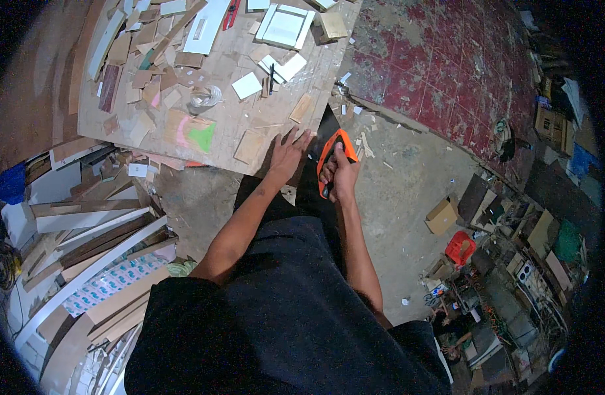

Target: Cutting a small piece of wood with a hand saw and applying glue to the edge using a small strip.

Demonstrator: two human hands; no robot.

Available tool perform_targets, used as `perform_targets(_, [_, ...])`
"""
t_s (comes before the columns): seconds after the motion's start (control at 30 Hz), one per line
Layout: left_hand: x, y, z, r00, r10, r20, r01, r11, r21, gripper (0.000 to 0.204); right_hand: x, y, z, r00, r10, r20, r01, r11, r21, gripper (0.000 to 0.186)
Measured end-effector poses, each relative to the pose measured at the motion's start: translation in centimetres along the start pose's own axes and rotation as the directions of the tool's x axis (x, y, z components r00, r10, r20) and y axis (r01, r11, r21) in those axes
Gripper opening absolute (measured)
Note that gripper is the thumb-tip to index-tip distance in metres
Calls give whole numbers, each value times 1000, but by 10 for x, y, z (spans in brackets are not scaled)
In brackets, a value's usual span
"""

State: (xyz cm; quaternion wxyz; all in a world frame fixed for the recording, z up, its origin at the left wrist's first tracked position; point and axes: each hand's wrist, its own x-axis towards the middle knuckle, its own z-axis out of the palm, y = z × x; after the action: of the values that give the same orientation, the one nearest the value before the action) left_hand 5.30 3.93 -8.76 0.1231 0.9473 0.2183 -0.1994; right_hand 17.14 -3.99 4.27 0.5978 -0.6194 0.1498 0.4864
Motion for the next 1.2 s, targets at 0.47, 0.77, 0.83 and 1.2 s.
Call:
perform_targets(0.47, [5, 0, -5, 1000, 4, -4, -4, 1000, -18, 58, 49, 47, -14, 996, 90, 19, -91, 993, 69, 37])
perform_targets(0.77, [-1, -5, 0, 999, 16, -52, -18, 999, -49, 62, 13, 18, -3, 999, 39, -30, -38, 999, 38, 38])
perform_targets(0.83, [-1, -6, -1, 999, 27, -37, -28, 1000, -12, 61, 20, 18, 7, 1000, 25, -13, -25, 1000, -1, 38])
perform_targets(1.2, [2, -10, 7, 987, 85, -138, -98, 992, -85, 59, 47, 32, -31, 1000, -27, 6, 28, 982, -184, 35])
